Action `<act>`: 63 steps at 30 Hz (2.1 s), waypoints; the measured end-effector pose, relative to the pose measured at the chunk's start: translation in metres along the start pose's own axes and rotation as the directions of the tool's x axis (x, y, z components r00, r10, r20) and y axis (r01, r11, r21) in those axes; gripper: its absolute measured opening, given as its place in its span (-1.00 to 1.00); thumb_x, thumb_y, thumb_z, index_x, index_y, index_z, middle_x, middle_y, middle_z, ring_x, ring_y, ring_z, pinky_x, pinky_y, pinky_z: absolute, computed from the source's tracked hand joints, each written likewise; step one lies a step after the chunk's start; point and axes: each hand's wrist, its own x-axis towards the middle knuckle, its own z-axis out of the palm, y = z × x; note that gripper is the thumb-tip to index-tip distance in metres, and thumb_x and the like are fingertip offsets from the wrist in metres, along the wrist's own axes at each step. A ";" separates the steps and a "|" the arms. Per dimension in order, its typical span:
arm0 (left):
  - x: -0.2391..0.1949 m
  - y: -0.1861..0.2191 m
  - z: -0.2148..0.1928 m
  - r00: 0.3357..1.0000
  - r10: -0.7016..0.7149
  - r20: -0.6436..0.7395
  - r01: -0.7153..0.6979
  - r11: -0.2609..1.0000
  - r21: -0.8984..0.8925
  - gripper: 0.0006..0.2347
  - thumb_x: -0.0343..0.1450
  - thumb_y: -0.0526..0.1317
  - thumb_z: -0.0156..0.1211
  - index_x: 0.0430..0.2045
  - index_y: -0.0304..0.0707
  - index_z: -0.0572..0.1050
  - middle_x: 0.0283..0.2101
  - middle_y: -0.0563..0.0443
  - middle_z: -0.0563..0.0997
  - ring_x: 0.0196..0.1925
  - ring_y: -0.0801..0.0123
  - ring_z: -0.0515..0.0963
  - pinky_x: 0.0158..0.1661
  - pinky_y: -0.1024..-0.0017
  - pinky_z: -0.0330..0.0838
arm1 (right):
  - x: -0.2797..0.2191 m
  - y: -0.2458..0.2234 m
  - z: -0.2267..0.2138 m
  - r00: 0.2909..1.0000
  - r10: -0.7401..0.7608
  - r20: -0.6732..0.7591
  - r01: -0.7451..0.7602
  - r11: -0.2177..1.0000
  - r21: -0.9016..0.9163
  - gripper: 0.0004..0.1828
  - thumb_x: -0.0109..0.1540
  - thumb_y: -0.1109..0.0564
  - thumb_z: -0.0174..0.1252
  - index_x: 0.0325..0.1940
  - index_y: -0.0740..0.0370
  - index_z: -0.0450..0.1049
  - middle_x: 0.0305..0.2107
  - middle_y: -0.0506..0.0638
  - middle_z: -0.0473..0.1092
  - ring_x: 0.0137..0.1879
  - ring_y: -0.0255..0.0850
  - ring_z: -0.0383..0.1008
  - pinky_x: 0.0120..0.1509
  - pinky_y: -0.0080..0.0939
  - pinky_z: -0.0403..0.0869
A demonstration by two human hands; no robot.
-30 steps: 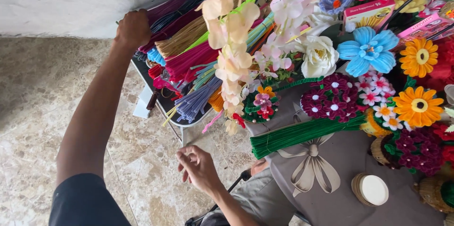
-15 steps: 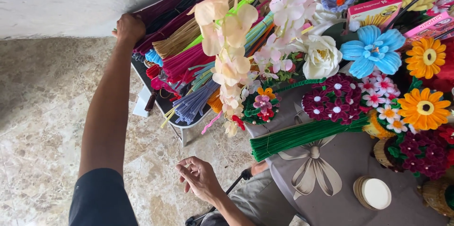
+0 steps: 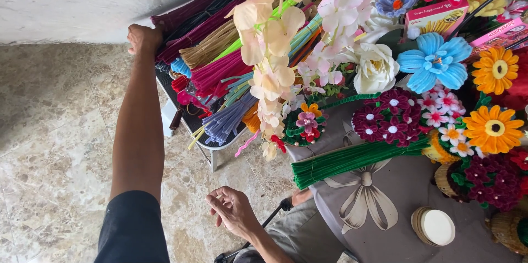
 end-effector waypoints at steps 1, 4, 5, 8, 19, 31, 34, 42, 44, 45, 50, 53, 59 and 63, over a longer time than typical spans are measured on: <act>-0.006 0.000 -0.002 1.000 -0.003 0.016 0.004 1.000 -0.026 -0.28 0.28 0.30 0.46 0.14 -0.22 0.38 0.24 -0.09 0.48 0.35 0.12 0.35 0.23 -0.08 0.06 | -0.001 0.000 0.000 1.000 0.002 0.003 -0.002 1.000 -0.008 -0.55 0.36 -0.22 0.11 -0.04 0.23 0.48 -0.43 0.06 0.52 -0.59 -0.26 0.47 -0.49 -0.30 0.41; 0.002 -0.001 0.005 1.000 0.022 -0.013 -0.022 0.999 -0.037 -0.38 0.27 0.34 0.42 -0.07 -0.17 0.51 0.07 -0.06 0.59 0.26 0.10 0.44 0.16 -0.14 0.08 | 0.001 0.006 -0.001 1.000 -0.015 -0.005 0.015 1.000 -0.006 -0.59 0.37 -0.18 0.13 -0.05 0.24 0.48 -0.45 0.06 0.52 -0.60 -0.25 0.47 -0.50 -0.30 0.40; -0.003 0.001 0.001 1.000 0.023 -0.011 -0.023 0.999 -0.036 -0.38 0.27 0.34 0.42 -0.07 -0.17 0.51 0.07 -0.06 0.59 0.26 0.10 0.44 0.16 -0.14 0.08 | 0.001 0.006 -0.001 1.000 -0.014 -0.006 0.014 1.000 -0.005 -0.59 0.37 -0.18 0.13 -0.05 0.24 0.48 -0.45 0.06 0.52 -0.60 -0.25 0.47 -0.50 -0.30 0.40; -0.002 0.000 -0.002 0.997 -0.068 0.024 0.070 0.992 -0.109 -0.40 0.28 0.27 0.45 0.00 -0.16 0.47 0.19 -0.08 0.52 0.33 0.08 0.40 0.36 -0.20 -0.02 | 0.001 0.005 -0.001 1.000 0.000 -0.011 0.000 1.000 0.006 -0.58 0.36 -0.19 0.14 -0.07 0.24 0.48 -0.45 0.05 0.51 -0.59 -0.26 0.47 -0.48 -0.31 0.39; 0.008 -0.002 -0.007 0.971 -0.042 0.234 0.099 0.967 -0.236 -0.10 0.19 0.25 0.61 0.21 -0.43 0.25 0.06 -0.01 0.62 -0.01 0.41 0.65 -0.14 0.45 0.58 | 0.006 0.006 -0.004 0.998 0.059 -0.016 -0.060 0.998 -0.023 -0.60 0.36 -0.18 0.14 -0.06 0.22 0.49 -0.43 0.03 0.53 -0.57 -0.28 0.48 -0.48 -0.32 0.40; -0.044 0.006 -0.048 0.933 0.029 0.359 0.193 0.801 -0.566 -0.66 0.30 -0.21 0.54 -0.16 -0.38 0.55 -0.31 0.02 0.73 -0.39 0.44 0.76 -0.48 0.59 0.65 | 0.004 0.015 -0.007 0.999 0.038 -0.026 -0.039 0.998 -0.056 -0.59 0.35 -0.20 0.14 -0.06 0.20 0.51 -0.44 0.03 0.53 -0.59 -0.26 0.50 -0.51 -0.30 0.41; -0.041 0.005 -0.053 0.938 -0.009 0.348 0.216 0.798 -0.563 -0.59 0.32 -0.18 0.53 -0.07 -0.40 0.50 -0.38 0.05 0.72 -0.48 0.50 0.74 -0.56 0.59 0.65 | 0.000 0.011 -0.007 0.999 0.030 -0.018 -0.031 0.997 -0.072 -0.63 0.37 -0.16 0.13 -0.07 0.20 0.50 -0.43 0.01 0.53 -0.57 -0.27 0.50 -0.48 -0.29 0.43; -0.057 0.003 -0.065 0.968 0.091 0.234 0.111 0.682 -0.723 -0.69 0.24 -0.30 0.46 -0.15 -0.25 0.60 -0.18 0.05 0.76 -0.20 0.43 0.78 -0.23 0.55 0.77 | -0.003 0.015 -0.012 1.000 0.007 -0.024 -0.008 0.998 -0.059 -0.60 0.36 -0.18 0.13 -0.06 0.22 0.50 -0.44 0.02 0.52 -0.59 -0.27 0.48 -0.49 -0.33 0.43; -0.064 0.001 -0.076 0.967 0.122 0.222 0.083 0.675 -0.734 -0.66 0.23 -0.28 0.45 -0.12 -0.23 0.59 -0.11 0.07 0.77 -0.10 0.45 0.77 -0.11 0.58 0.77 | -0.002 0.014 -0.013 1.000 -0.005 -0.023 0.003 0.998 -0.061 -0.58 0.36 -0.20 0.13 -0.06 0.23 0.49 -0.44 0.03 0.52 -0.59 -0.27 0.48 -0.49 -0.33 0.43; -0.067 -0.002 -0.078 0.969 0.133 0.209 0.056 0.703 -0.709 -0.69 0.24 -0.25 0.46 -0.15 -0.19 0.61 -0.10 0.13 0.76 -0.06 0.49 0.75 -0.04 0.61 0.71 | -0.002 0.015 -0.013 1.000 0.013 -0.023 -0.015 0.999 -0.051 -0.60 0.36 -0.18 0.14 -0.06 0.22 0.50 -0.44 0.02 0.52 -0.59 -0.27 0.48 -0.49 -0.32 0.43; -0.091 -0.003 -0.097 0.973 0.054 0.223 0.121 0.705 -0.699 -0.65 0.27 -0.21 0.47 -0.16 -0.23 0.46 -0.21 0.07 0.72 -0.17 0.55 0.73 -0.11 0.63 0.71 | -0.002 0.019 -0.012 1.000 0.005 -0.016 -0.006 0.998 -0.067 -0.59 0.35 -0.19 0.14 -0.09 0.22 0.50 -0.44 0.04 0.52 -0.58 -0.27 0.49 -0.46 -0.31 0.42; -0.096 -0.010 -0.094 0.960 0.010 0.279 0.228 0.551 -0.803 -0.57 0.28 -0.28 0.47 -0.10 -0.37 0.34 -0.30 -0.12 0.72 -0.41 0.33 0.79 -0.40 0.48 0.84 | -0.003 0.021 -0.010 1.000 0.013 -0.013 -0.014 0.998 -0.062 -0.60 0.35 -0.18 0.15 -0.09 0.23 0.50 -0.45 0.03 0.52 -0.59 -0.27 0.48 -0.46 -0.31 0.42; -0.087 -0.024 -0.100 0.951 0.045 0.307 0.148 0.804 -0.576 -0.90 0.41 -0.14 0.30 -0.35 -0.11 0.58 -0.31 0.21 0.71 -0.33 0.64 0.62 -0.32 0.69 0.45 | -0.006 -0.005 0.012 0.964 -0.258 0.056 0.259 0.882 -0.393 -0.74 0.39 0.00 0.16 -0.01 0.24 0.47 -0.33 0.10 0.55 -0.29 -0.12 0.60 -0.21 -0.19 0.67; -0.085 -0.023 -0.111 0.923 0.189 0.335 -0.013 0.886 -0.463 -0.53 0.34 0.07 0.31 0.04 -0.20 0.50 -0.04 0.00 0.51 -0.06 0.37 0.40 -0.07 0.42 0.27 | -0.002 -0.065 0.025 0.840 -0.530 0.112 0.514 0.714 -0.476 -0.70 0.37 0.01 0.20 0.01 0.30 0.44 -0.38 0.14 0.53 -0.39 -0.09 0.60 -0.36 -0.16 0.61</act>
